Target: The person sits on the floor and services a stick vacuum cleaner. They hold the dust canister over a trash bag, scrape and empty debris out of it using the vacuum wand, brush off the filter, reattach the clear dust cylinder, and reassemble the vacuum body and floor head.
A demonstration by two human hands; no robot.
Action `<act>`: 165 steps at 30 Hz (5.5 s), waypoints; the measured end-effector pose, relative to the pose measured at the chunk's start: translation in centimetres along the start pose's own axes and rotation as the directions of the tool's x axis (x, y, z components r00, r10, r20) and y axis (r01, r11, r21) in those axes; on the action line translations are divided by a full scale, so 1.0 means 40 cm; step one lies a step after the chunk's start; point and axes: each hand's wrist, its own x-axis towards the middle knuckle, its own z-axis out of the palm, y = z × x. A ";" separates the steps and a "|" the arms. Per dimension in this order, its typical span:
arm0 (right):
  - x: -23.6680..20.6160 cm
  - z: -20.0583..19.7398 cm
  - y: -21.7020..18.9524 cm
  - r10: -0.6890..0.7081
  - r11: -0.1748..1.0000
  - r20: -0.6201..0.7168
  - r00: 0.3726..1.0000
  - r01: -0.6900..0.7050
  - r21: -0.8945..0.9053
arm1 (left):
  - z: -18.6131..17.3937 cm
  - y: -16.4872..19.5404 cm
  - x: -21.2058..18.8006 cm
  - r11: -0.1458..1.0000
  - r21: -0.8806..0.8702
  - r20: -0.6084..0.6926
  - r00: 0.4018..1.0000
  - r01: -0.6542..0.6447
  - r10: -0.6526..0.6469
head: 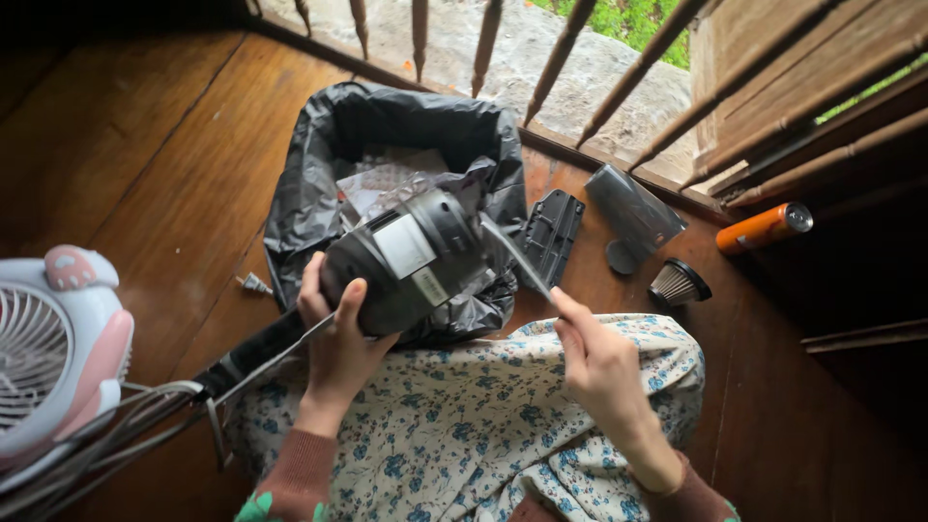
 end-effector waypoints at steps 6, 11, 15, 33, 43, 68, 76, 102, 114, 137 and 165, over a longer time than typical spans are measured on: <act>-0.002 -0.017 0.032 0.029 0.963 0.087 0.996 -0.051 0.265 | 0.054 0.065 0.040 0.999 -0.037 -0.003 1.000 0.011 -0.011; 0.019 -0.013 0.064 0.055 0.936 0.059 0.997 -0.072 0.344 | 0.088 0.118 0.060 0.998 -0.041 0.017 0.999 0.040 -0.039; 0.001 -0.022 0.071 -0.216 0.939 -0.150 0.965 0.247 0.239 | 0.110 0.148 0.088 0.999 -0.005 0.000 0.999 0.037 -0.037; 0.042 0.020 0.051 -0.147 0.975 -0.042 0.988 0.152 0.159 | 0.096 0.113 0.092 0.999 -0.003 0.035 0.998 0.053 -0.053; 0.042 0.030 0.019 -0.274 0.958 -0.077 0.959 0.279 0.070 | 0.100 0.104 0.089 0.999 -0.012 0.031 0.999 0.038 -0.038; 0.059 -0.072 0.298 0.327 0.352 0.374 0.868 -0.479 0.804 | 0.127 0.253 0.135 0.959 -0.053 0.186 0.946 0.278 -0.264; 0.134 -0.082 0.359 0.184 0.126 0.510 0.840 -0.535 0.836 | 0.143 0.247 0.183 0.634 -0.466 0.454 0.782 0.618 -0.428; 0.310 0.059 0.238 0.072 0.607 0.099 0.992 -0.122 0.785 | 0.180 0.011 0.279 0.175 -0.046 0.750 0.150 0.983 -0.644; 0.199 0.146 0.095 0.068 0.715 -0.139 0.988 0.049 0.697 | 0.099 0.022 0.252 0.563 0.070 0.665 0.382 0.824 -0.642; 0.188 0.132 0.145 0.184 0.489 0.161 0.970 -0.232 0.841 | 0.250 0.323 0.247 0.979 0.154 0.032 0.991 -0.134 0.130; 0.190 0.076 0.365 -0.138 0.911 0.209 0.968 0.041 0.411 | 0.250 0.257 0.261 0.977 0.152 0.026 0.988 -0.152 0.149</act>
